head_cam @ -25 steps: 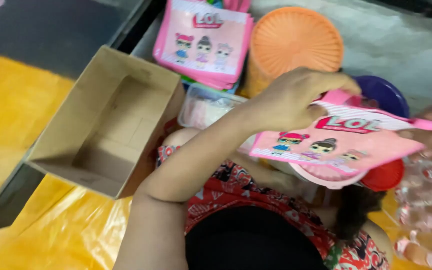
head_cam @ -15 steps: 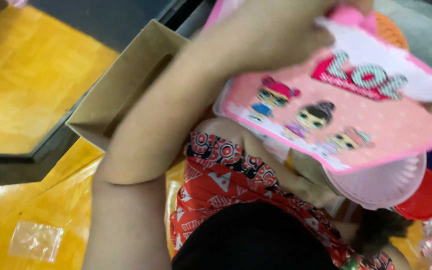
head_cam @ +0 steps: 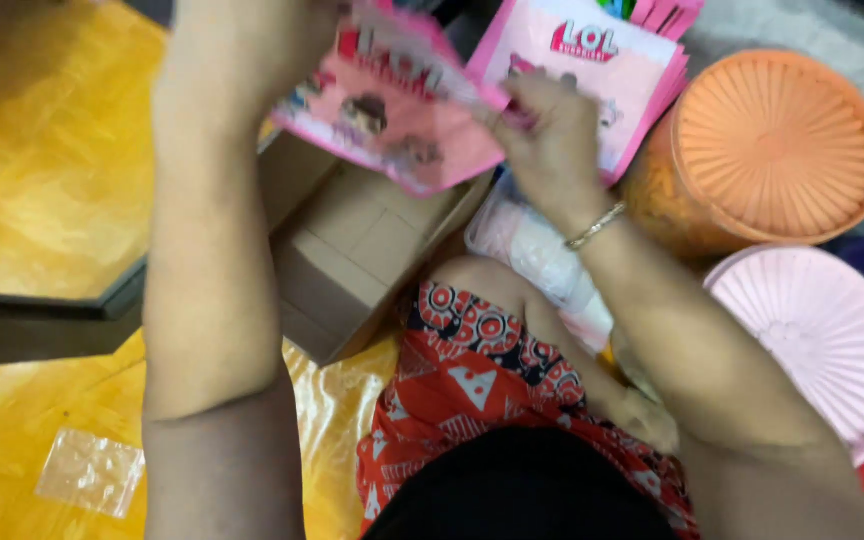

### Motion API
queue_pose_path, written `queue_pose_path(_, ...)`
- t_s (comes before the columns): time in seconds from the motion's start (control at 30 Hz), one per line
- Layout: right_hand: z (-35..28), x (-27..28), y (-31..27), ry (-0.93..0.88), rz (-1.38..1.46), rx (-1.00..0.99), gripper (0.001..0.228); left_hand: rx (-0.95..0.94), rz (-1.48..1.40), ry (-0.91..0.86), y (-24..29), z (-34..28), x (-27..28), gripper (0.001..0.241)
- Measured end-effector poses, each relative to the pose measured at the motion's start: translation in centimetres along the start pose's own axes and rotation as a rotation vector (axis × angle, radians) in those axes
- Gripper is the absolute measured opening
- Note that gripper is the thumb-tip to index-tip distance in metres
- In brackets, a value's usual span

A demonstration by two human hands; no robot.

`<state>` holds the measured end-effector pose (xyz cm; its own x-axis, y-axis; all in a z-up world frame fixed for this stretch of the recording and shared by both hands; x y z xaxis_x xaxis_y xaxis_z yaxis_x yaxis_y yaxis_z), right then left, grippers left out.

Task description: Packing snacks into small plastic bags and then placing them into themed gift bags.

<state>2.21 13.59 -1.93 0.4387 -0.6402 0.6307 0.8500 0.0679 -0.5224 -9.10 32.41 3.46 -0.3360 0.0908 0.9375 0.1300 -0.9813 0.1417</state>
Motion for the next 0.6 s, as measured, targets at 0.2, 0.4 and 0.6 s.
queue_pose_path(0.2,-1.8,-3.3,2.6,-0.141,-0.062,-0.116,0.020,0.031,-0.011,-0.011,-2.3,-0.9,-5.0,0.018)
queue_pose_path(0.4,-2.8,-5.8,4.3,-0.298,-0.128,-0.272,0.020,0.101,-0.226,-0.011,-4.1,0.2,-11.8,0.020)
queue_pose_path(0.6,-3.0,-8.7,7.3,-0.307,-0.262,-0.319,0.022,0.205,-0.222,-0.056,-4.5,0.8,-15.5,0.018)
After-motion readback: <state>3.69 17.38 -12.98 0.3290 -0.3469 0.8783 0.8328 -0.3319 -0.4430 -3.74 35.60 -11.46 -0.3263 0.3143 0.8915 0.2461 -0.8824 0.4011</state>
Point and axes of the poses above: each hand's wrist, its own z-axis towards the middle knuckle, its own x-axis out of the back of the hand, y = z × x, the point moved 3 cm from there along z, towards the middle knuckle, and after that the axes turned 8 degrees about -y, right-handed, at the moved point
